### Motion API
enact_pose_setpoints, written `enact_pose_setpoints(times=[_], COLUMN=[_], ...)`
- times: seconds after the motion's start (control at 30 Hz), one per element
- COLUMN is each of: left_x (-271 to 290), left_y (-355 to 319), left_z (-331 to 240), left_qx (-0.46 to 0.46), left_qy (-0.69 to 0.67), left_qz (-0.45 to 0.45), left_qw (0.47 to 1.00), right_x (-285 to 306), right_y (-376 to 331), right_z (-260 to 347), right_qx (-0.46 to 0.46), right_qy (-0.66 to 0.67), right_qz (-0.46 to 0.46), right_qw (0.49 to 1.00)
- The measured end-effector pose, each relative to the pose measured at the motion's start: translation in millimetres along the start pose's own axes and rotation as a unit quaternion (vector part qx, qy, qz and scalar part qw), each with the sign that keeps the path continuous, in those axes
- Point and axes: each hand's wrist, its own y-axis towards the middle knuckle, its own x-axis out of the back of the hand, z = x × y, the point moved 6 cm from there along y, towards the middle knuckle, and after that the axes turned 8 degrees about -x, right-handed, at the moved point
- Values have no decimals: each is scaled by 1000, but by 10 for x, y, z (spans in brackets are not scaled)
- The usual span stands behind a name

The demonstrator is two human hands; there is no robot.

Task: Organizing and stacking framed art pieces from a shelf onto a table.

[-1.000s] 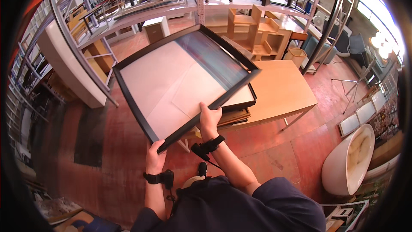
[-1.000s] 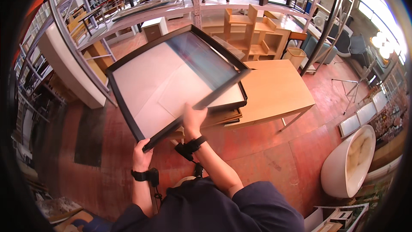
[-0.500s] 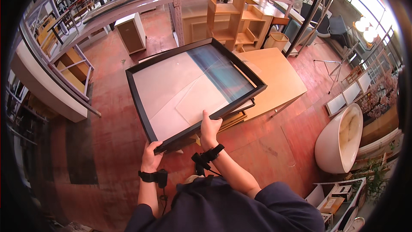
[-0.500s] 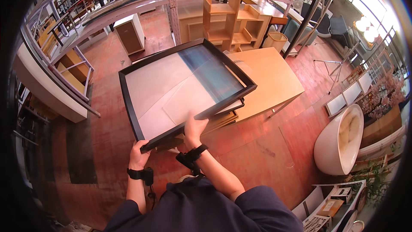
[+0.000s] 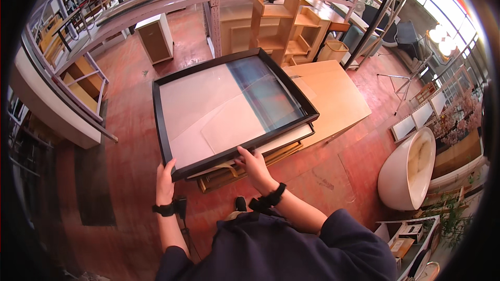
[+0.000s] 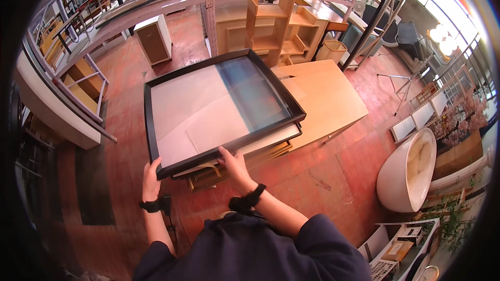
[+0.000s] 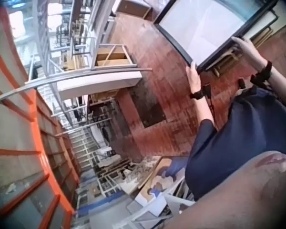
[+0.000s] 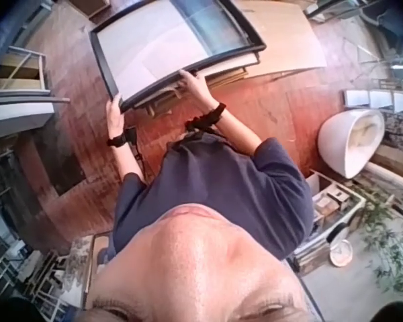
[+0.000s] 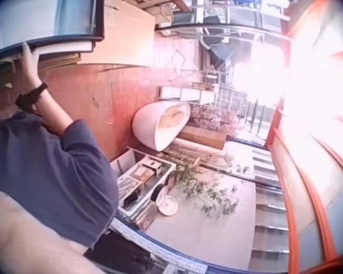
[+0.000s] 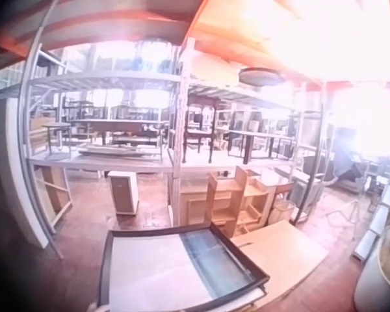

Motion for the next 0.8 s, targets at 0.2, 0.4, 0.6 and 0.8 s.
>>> enact_pose_setpoints(times=[0.2, 0.4, 0.6, 0.8], left_x=[156, 178, 304, 400], left_y=[29, 42, 46, 18], left_z=[-3, -90, -7, 67], left_qx=[-73, -53, -60, 7], left_qy=[130, 218, 230, 92], left_qz=[-64, -87, -133, -152], left_qw=[987, 971, 962, 984], right_x=[784, 1978, 2712, 2221], right_y=[-497, -170, 1223, 2077], right_z=[598, 1999, 2755, 2750], right_qx=[-35, 219, 271, 217], right_qy=[-275, -266, -502, -538], right_qz=[66, -189, -221, -122], right_qw=[959, 919, 791, 806])
